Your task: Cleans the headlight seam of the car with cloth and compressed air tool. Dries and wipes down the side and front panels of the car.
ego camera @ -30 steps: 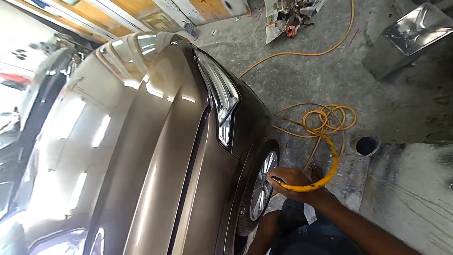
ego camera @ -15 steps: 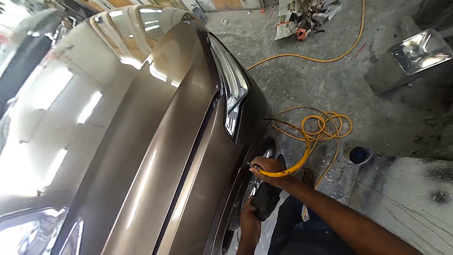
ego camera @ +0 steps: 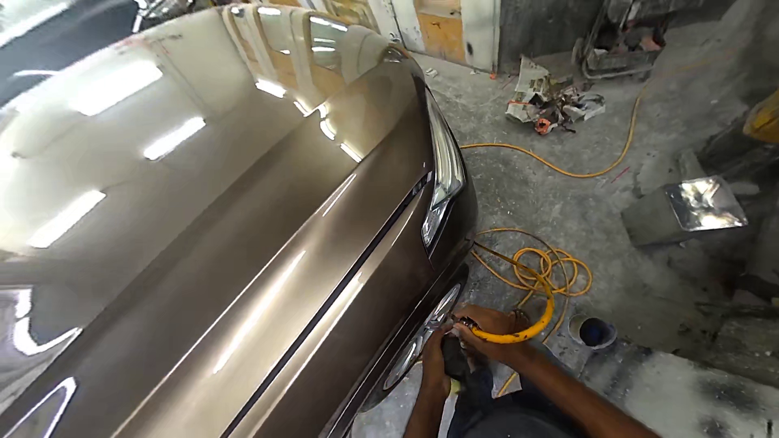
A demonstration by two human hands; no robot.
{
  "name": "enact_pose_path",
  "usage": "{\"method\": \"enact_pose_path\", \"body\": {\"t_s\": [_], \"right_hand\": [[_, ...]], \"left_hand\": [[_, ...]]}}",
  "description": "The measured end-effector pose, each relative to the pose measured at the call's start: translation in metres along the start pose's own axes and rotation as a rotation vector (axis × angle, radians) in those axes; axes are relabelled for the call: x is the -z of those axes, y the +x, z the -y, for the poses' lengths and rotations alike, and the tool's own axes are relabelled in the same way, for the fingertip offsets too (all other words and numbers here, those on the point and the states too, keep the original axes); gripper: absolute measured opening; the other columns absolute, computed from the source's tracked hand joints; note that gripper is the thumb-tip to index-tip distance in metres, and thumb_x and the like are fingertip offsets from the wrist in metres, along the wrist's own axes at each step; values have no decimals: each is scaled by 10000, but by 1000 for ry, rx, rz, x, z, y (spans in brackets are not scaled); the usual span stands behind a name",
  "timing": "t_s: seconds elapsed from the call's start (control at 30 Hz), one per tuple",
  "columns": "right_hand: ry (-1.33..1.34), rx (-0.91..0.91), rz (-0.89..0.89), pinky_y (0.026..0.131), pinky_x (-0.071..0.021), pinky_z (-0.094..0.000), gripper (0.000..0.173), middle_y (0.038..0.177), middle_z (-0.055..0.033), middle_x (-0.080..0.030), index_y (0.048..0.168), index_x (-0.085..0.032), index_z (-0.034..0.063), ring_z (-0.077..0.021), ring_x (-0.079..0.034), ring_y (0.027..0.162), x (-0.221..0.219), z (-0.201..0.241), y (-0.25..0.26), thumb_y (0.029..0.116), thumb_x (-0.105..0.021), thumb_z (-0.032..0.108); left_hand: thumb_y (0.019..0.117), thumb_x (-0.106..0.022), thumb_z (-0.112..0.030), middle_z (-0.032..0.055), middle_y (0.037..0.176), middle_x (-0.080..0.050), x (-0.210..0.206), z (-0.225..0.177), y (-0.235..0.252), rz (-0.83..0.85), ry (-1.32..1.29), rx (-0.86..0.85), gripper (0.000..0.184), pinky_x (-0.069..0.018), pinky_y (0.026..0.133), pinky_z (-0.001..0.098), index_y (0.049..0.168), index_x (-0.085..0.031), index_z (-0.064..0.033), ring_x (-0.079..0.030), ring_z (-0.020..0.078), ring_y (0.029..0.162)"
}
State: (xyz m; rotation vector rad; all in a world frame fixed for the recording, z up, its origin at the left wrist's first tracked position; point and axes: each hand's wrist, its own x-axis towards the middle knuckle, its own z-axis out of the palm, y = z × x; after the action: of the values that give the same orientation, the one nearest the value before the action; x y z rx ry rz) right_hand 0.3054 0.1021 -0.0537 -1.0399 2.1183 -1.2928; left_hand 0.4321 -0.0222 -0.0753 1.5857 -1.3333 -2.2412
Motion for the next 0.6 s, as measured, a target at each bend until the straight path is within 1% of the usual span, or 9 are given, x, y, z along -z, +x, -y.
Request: {"method": "enact_pose_path", "body": {"t_s": [0.03, 0.13, 0.17, 0.2, 0.27, 0.33, 0.43, 0.5, 0.6], "right_hand": [[6, 11, 25, 802, -591, -369, 358, 974, -57, -736, 1138, -718, 122, -153, -706, 868, 8, -3, 2, 1042, -559, 428], [3, 78, 139, 793, -597, -364, 348, 983, -58, -743, 1143, -723, 117, -149, -712, 862, 34, -17, 10, 1046, -560, 409], [-7, 111, 170, 791, -599, -364, 335, 986, -58, -746, 1141, -725, 114, -150, -717, 865, 46, -22, 15, 1043, -565, 392], [-11, 146, 192, 784, -601, -361, 317, 981, -58, -748, 1132, -727, 110, -150, -719, 858, 57, -27, 20, 1038, -577, 373], [-31, 207, 230, 772, -603, -348, 299, 964, -38, -745, 1114, -724, 122, -132, -716, 851, 78, -35, 28, 1033, -587, 375], [-40, 252, 257, 768, -603, -326, 277, 954, -19, -739, 1100, -723, 133, -108, -709, 845, 96, -39, 37, 1029, -598, 370], [-21, 294, 283, 752, -599, -307, 258, 948, -7, -734, 1105, -724, 137, -89, -699, 825, 112, -40, 50, 1028, -609, 356], [-12, 309, 315, 742, -599, -309, 258, 949, -15, -734, 1112, -725, 129, -96, -699, 817, 116, -39, 55, 1026, -610, 344], [-12, 331, 359, 733, -599, -307, 261, 943, 0, -732, 1116, -722, 143, -85, -697, 811, 115, -40, 55, 1031, -599, 357]], "left_hand": [[1096, -435, -265, 106, 877, -681, -8, -3, 9, -11, -104, 38, 337, -578, 666, 369, 1138, -663, -20, -659, 188, 737], [1082, -463, -269, 85, 881, -673, -31, -11, 31, -66, -362, 92, 291, -583, 675, 381, 1157, -636, -47, -661, 189, 744], [1080, -457, -273, 62, 851, -658, -40, -17, 39, -106, -429, 81, 272, -584, 653, 373, 1124, -625, -64, -653, 177, 718], [1083, -445, -290, 40, 835, -650, -47, -22, 47, -149, -488, 65, 267, -585, 660, 373, 1100, -613, -83, -653, 166, 718], [1085, -434, -295, 33, 858, -642, -56, -25, 61, -240, -585, 38, 270, -572, 725, 397, 1062, -605, -87, -645, 170, 779], [1074, -469, -263, 51, 920, -653, -62, -24, 67, -313, -646, 36, 238, -558, 786, 419, 1045, -610, -74, -645, 184, 857], [1047, -531, -224, 78, 959, -669, -72, -26, 66, -300, -718, 35, 184, -564, 808, 438, 1047, -628, -67, -656, 209, 889], [1036, -558, -233, 63, 933, -671, -77, -29, 64, -275, -769, 28, 172, -572, 800, 426, 1026, -639, -81, -660, 199, 866], [1022, -588, -265, 35, 953, -677, -79, -33, 67, -284, -816, 18, 168, -565, 828, 426, 1042, -652, -112, -662, 185, 900]]}}
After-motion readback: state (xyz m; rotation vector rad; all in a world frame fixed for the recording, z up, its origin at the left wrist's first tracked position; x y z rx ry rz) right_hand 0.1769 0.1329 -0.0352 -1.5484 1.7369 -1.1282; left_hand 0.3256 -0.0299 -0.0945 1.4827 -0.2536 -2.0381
